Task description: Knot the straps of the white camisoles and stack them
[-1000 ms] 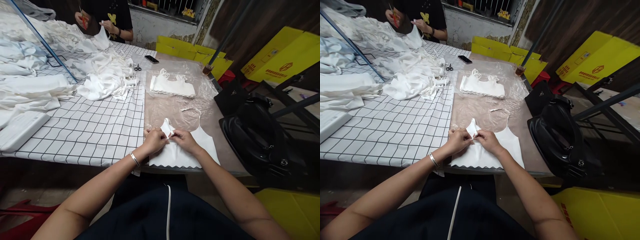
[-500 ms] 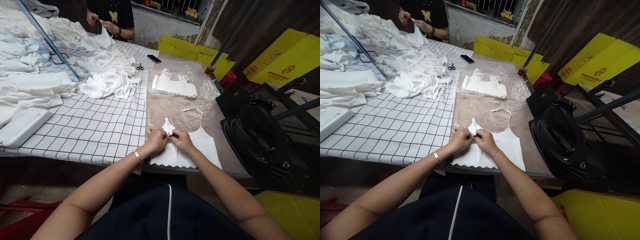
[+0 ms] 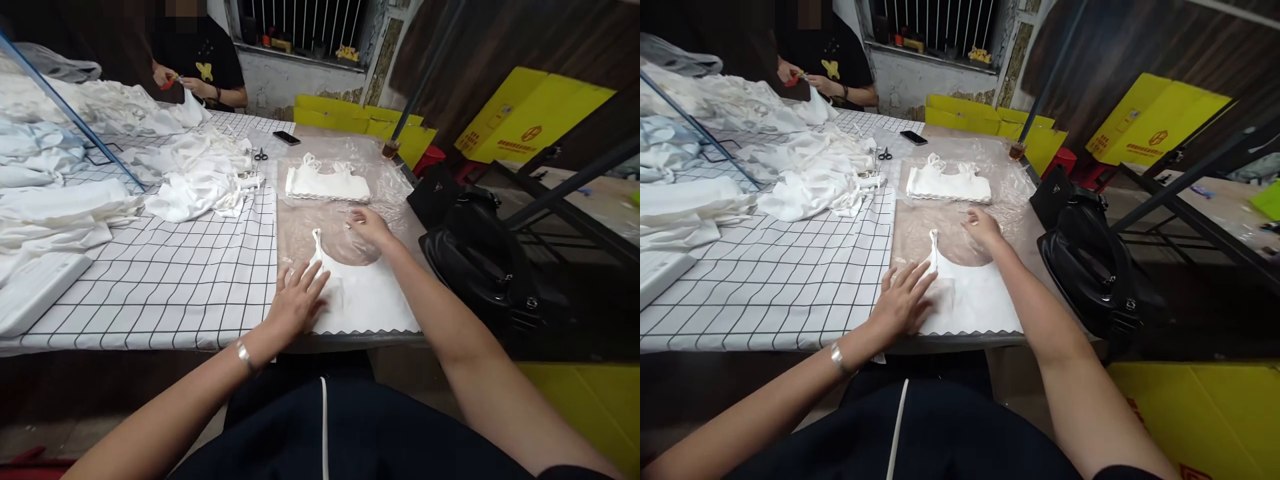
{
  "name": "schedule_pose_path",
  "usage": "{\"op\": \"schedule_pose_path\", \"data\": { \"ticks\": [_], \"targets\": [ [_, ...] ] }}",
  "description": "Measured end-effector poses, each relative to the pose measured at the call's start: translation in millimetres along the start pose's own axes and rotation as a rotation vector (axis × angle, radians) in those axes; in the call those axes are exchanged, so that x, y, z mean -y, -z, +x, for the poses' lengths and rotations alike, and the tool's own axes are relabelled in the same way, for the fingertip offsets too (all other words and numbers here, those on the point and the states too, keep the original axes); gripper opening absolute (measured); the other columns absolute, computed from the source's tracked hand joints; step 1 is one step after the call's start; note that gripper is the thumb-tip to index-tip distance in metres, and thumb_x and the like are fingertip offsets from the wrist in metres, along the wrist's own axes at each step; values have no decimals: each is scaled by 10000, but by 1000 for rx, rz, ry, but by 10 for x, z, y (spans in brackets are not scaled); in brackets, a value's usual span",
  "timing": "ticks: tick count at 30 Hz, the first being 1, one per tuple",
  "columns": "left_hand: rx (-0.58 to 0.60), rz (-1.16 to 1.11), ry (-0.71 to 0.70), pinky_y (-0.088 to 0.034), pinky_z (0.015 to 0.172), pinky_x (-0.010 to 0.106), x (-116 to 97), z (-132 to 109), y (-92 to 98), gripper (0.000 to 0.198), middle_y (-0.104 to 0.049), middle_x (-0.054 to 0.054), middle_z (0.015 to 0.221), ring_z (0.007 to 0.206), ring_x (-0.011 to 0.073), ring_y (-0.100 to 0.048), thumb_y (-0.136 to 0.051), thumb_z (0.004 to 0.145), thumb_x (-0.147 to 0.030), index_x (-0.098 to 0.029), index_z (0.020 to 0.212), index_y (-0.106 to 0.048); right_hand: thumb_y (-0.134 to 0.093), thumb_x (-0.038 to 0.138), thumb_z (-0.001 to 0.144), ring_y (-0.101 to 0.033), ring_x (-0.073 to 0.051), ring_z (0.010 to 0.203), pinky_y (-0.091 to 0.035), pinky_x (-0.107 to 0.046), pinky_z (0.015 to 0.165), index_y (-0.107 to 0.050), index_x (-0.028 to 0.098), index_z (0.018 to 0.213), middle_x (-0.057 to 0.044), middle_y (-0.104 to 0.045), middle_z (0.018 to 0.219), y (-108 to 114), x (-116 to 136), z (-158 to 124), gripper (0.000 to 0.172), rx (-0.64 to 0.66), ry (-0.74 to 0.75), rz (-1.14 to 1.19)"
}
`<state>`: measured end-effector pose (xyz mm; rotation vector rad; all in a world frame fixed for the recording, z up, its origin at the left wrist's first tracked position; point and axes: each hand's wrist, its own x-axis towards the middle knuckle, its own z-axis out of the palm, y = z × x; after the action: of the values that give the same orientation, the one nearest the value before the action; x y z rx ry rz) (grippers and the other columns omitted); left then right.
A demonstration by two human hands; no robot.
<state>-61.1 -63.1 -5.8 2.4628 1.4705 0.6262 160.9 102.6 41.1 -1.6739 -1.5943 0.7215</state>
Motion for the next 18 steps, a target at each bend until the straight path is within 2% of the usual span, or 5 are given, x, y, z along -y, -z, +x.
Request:
{"op": "schedule_pose_path", "data": {
  "ticks": [2,7,11,15,18],
  "targets": [
    [31,13,55,-261,1024,505,6,-214,61,436,-528,144,1375,1233,351,-460,-516,911,-356,-258,1336,-506,-722,357,715,-542,-168,700,-416,-289,650,-549,199,696,-25,-586,688,401,-239,-159,235,-68,-14,-269],
    [41,109,390,-346,797,446,101,-370,112,311,-631,127,954,907,307,-540,-508,884,-463,-179,956,-613,-807,477,558,-450,-137,536,-340,-270,518,-465,215,588,13,-508,538,1073,-889,-1105,432,153,-228,-449],
    [-13,-185,421,-354,720,360,110,-126,48,241,-575,41,740,789,237,-533,-553,840,-364,-198,676,-494,-638,478,706,-505,-167,588,-348,-268,549,-525,200,571,-8,-557,554,1002,-969,-1457,329,191,-214,-360],
    [-117,-933,662,-336,528,243,166,127,154,384,-440,-56,546,514,118,-446,-701,720,-406,-211,645,-378,-504,384,782,-527,-191,625,-309,-278,547,-576,185,576,-50,-609,609,911,-782,-1343,295,33,-242,-464],
    [-77,-1395,782,-334,466,200,322,130,352,524,-463,-77,535,457,81,-450,-837,548,-352,-215,662,-345,-466,353,799,-513,-178,592,-287,-268,525,-571,185,590,-38,-590,577,891,-722,-1351,287,54,-251,-436]
  ]
}}
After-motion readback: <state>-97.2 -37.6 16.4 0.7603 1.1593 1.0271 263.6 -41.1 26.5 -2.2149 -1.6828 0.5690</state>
